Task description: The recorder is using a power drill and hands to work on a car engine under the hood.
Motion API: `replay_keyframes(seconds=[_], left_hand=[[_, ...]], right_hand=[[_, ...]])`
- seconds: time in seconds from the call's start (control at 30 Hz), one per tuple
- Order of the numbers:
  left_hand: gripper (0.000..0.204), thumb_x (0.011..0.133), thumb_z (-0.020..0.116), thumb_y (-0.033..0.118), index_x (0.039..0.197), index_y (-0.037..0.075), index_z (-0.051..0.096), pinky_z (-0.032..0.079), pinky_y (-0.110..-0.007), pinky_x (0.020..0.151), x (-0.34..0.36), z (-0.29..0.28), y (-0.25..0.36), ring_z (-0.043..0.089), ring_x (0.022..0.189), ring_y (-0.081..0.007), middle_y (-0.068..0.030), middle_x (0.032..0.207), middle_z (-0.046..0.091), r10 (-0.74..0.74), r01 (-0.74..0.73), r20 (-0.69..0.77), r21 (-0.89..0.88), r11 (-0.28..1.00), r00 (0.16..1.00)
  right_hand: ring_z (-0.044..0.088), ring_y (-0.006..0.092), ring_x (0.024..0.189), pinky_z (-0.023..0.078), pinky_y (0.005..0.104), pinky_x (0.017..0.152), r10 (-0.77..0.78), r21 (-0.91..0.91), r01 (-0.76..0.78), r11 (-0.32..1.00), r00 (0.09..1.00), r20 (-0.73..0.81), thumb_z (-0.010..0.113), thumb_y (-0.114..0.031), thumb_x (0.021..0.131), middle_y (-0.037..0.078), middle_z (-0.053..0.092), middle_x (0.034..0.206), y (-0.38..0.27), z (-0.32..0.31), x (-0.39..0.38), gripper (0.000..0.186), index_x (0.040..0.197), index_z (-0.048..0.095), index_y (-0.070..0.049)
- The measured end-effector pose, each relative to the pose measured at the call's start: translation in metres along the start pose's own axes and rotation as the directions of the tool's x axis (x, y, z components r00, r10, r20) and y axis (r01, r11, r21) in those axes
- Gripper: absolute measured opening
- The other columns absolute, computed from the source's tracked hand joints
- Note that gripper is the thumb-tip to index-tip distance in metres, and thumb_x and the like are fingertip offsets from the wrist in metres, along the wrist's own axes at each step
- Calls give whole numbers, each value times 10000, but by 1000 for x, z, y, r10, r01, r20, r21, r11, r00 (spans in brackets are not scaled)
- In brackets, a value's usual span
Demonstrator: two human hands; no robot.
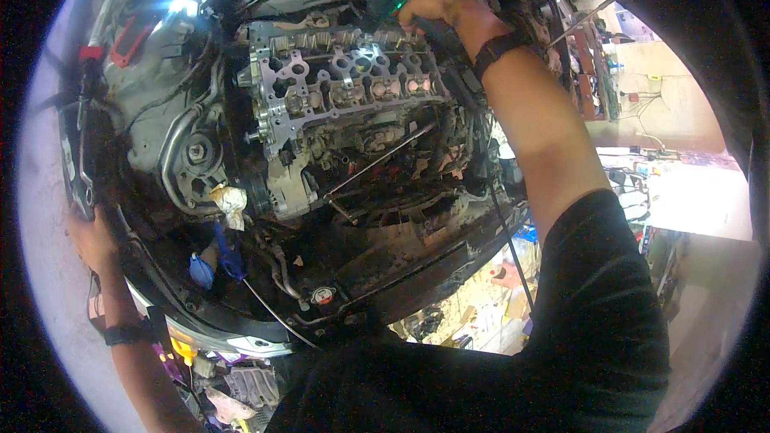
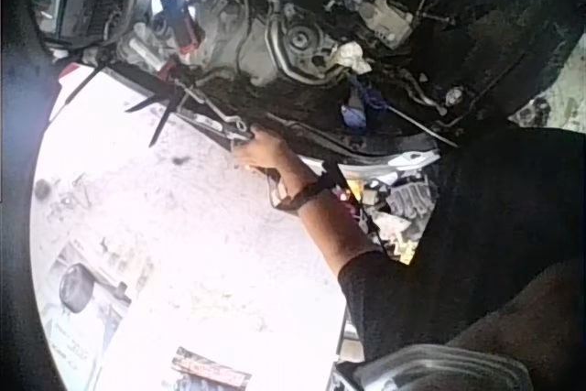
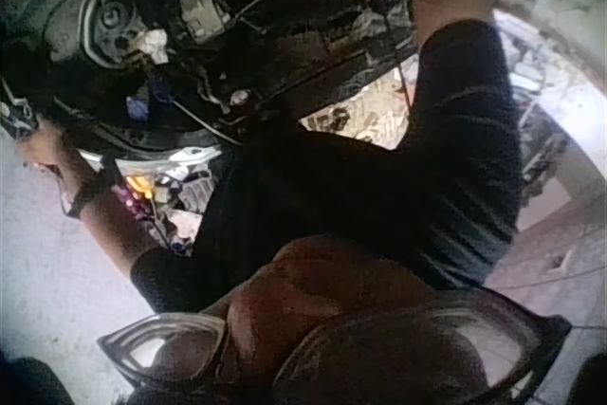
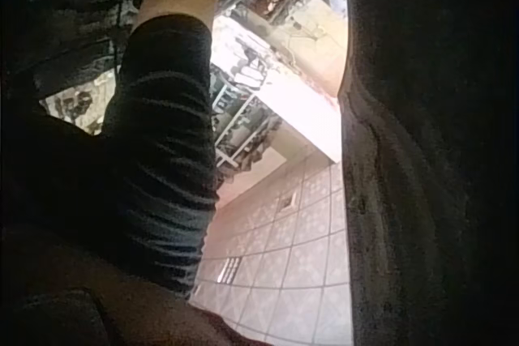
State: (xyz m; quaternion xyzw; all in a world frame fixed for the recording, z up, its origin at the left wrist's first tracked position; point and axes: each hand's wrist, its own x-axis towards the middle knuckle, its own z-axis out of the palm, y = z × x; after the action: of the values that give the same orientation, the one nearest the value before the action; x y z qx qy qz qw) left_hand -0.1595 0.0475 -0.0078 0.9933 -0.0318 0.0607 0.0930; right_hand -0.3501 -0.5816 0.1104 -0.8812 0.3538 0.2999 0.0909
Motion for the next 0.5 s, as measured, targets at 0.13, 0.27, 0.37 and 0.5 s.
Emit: replay_keyframes(seconds=[0.13, 0.27, 0.37, 0.5], left_hand=[[601, 830, 610, 377, 1291, 17, 478, 379, -458, 979, -2, 1, -5, 495, 1168, -415, -238, 1251, 536, 16, -15, -19, 11, 1000, 1000], [589, 841, 602, 376, 1284, 8, 477, 381, -464, 974, -1, 5, -6, 502, 1155, -409, -239, 1254, 534, 61, -63, -55, -46, 997, 997], [574, 832, 614, 345, 1277, 7, 481, 375, -447, 979, -6, -2, 8, 507, 1149, -396, -231, 1237, 549, 29, -30, -22, -38, 999, 999], [590, 817, 624, 337, 1286, 9, 478, 372, -437, 982, -3, 1, -5, 513, 1147, -386, -220, 1232, 556, 62, -64, -56, -43, 997, 996]], right_hand=[[617, 208, 870, 463, 366, 789, -61, -92, 41, 995, 971, -231, 723, -318, 565, 70, 696, 937, 9, -5, 0, 310, 814, 730, -134], [618, 228, 927, 468, 366, 849, -234, -49, 236, 971, 874, -426, 747, -268, 578, 94, 690, 988, 45, 7, -9, 418, 954, 705, -89], [618, 241, 976, 467, 353, 887, -244, -14, 265, 964, 864, -441, 766, -223, 594, 110, 684, 1022, 80, 4, -7, 490, 1038, 672, -39], [602, 258, 1041, 457, 367, 929, -166, 92, 253, 963, 827, -537, 787, -244, 616, 129, 649, 1126, 78, 29, -48, 604, 1150, 607, -26]])
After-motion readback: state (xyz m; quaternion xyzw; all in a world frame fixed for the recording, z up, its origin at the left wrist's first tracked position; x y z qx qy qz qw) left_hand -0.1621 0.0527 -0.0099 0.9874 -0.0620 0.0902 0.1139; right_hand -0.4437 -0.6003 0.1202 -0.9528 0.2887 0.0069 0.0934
